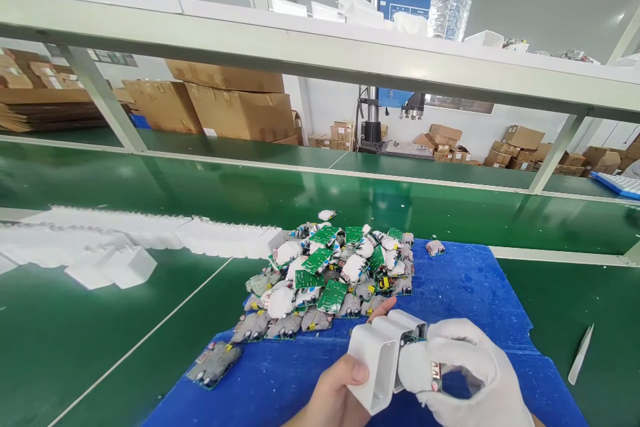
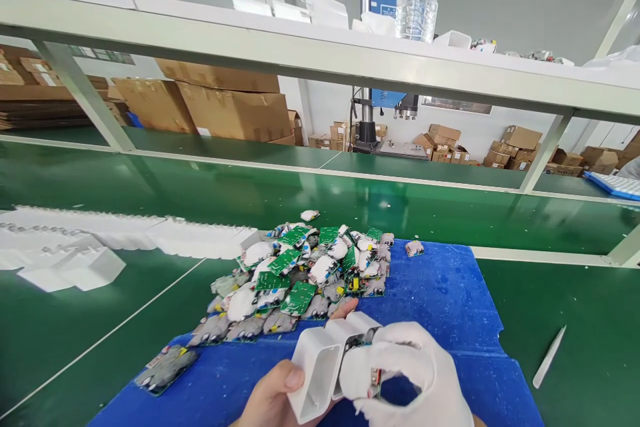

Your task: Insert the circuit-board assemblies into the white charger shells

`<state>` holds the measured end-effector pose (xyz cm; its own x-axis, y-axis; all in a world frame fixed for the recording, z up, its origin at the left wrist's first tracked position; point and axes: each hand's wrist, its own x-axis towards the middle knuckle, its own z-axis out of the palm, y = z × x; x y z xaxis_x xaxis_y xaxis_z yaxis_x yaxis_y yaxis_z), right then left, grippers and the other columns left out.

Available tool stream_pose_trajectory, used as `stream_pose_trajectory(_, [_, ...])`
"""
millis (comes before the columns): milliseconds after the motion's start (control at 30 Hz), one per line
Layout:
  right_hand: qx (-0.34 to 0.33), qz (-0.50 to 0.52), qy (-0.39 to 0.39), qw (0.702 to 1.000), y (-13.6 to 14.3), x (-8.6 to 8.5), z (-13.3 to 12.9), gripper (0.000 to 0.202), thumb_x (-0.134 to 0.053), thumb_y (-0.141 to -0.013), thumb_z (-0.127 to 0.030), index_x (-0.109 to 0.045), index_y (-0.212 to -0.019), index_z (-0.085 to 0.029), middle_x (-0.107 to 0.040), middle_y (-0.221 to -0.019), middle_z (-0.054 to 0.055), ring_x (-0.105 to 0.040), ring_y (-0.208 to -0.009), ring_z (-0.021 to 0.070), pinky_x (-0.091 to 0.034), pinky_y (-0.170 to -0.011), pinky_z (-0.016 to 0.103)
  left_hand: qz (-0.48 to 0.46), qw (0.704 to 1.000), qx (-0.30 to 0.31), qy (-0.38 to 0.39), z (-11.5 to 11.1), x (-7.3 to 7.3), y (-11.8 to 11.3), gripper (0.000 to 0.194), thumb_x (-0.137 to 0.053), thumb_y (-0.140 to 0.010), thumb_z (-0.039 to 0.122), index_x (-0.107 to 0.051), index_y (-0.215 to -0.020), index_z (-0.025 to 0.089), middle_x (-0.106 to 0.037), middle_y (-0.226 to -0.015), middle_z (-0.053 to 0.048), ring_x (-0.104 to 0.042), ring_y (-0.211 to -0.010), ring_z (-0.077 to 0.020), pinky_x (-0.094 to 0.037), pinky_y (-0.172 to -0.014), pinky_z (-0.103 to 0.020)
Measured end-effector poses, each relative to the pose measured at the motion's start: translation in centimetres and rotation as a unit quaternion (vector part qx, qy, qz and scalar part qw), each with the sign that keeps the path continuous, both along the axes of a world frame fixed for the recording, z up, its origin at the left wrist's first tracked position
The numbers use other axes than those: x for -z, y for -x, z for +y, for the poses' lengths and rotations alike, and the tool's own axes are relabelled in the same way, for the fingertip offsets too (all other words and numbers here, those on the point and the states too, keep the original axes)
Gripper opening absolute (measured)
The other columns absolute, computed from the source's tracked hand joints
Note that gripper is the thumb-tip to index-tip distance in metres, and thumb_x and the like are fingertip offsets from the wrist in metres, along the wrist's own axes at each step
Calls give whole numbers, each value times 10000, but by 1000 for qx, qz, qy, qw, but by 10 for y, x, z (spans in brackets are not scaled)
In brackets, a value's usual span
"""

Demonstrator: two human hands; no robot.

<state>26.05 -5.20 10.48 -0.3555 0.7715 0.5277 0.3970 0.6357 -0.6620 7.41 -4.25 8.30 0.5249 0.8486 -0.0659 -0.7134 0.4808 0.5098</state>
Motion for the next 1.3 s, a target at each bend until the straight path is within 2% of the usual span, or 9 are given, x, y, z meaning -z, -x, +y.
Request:
stream_pose_trajectory(300, [8,-3,11,1000,2,4,1,237,-593,-846,-337,-600,-1035,-194,-597,-1058,67,-607,-900,166,-546,-741,299,-2,1000,-6,17,-2,1,-2,775,-585,-525,250,-452,-1288,247,-698,-940,-14,-600,-949,-278,-337,-897,-384])
stream_pose_trajectory(533, [-17,-20,20,999,6,16,8,439,-697,-661,-165,-642,-1047,-365,-622,-1036,10,-615,-1003,217,-537,-833,229,24,1000,-10,-3,-3,-1,-1,769,-594,-520,244,-463,-1278,242,-706,-868,-6,-624,-872,-264,-350,-885,-382])
stream_pose_trajectory(633, [-32,-30,28,999,4,15,11,484,-710,-683,-198,-595,-1100,-416,-653,-964,-19,-650,-902,184,-557,-741,212,34,999,-3,-22,-4,-3,0,768,-593,-515,233,-468,-1273,236,-706,-824,-7,-635,-809,-261,-370,-853,-386])
stream_pose_trajectory(733, [-43,-42,32,998,0,10,12,331,-749,-666,-299,-653,-959,-418,-670,-873,-34,-651,-845,182,-546,-770,251,21,999,14,-27,-4,-4,-3,766,-571,-511,220,-470,-1270,225,-704,-775,-6,-639,-774,-255,-384,-831,-383])
stream_pose_trajectory(833, [-20,-32,36,999,-1,5,10,372,-753,-647,-401,-659,-1005,-363,-646,-1042,17,-591,-1009,232,-497,-883,334,-21,999,35,-17,-3,-2,-6,736,-542,-520,234,-491,-1254,212,-701,-749,-12,-636,-785,-256,-387,-833,-385])
stream_pose_trajectory(933, [-24,61,143,988,5,5,10,527,-696,-697,-488,-587,-1167,-276,-558,-1211,91,-535,-1101,250,-484,-888,363,-65,996,60,-3,-3,4,-7,638,-526,-543,260,-566,-1178,222,-702,-737,-15,-627,-828,-259,-382,-851,-389])
stream_pose_trajectory(1100, [-137,216,370,893,19,12,16,550,-766,-586,-536,-634,-1022,-229,-610,-1035,52,-625,-837,180,-519,-724,280,-91,988,123,25,-5,13,-3,401,-528,-614,288,-686,-980,242,-719,-864,-20,-614,-887,-235,-364,-896,-382])
stream_pose_trajectory(1200, [-126,199,365,901,19,9,18,465,-772,-596,-496,-660,-914,-176,-607,-928,39,-619,-761,153,-497,-628,218,-99,982,155,48,-5,13,-4,383,-523,-644,303,-700,-946,147,-717,-927,-71,-604,-921,-215,-362,-919,-360])
stream_pose_trajectory(1300, [-103,159,348,918,7,2,30,454,-613,-759,-531,-633,-1041,-177,-633,-992,66,-617,-893,184,-501,-782,282,-109,976,171,77,-3,9,-5,418,-518,-664,332,-689,-978,117,-705,-973,-93,-607,-915,-219,-389,-882,-358])
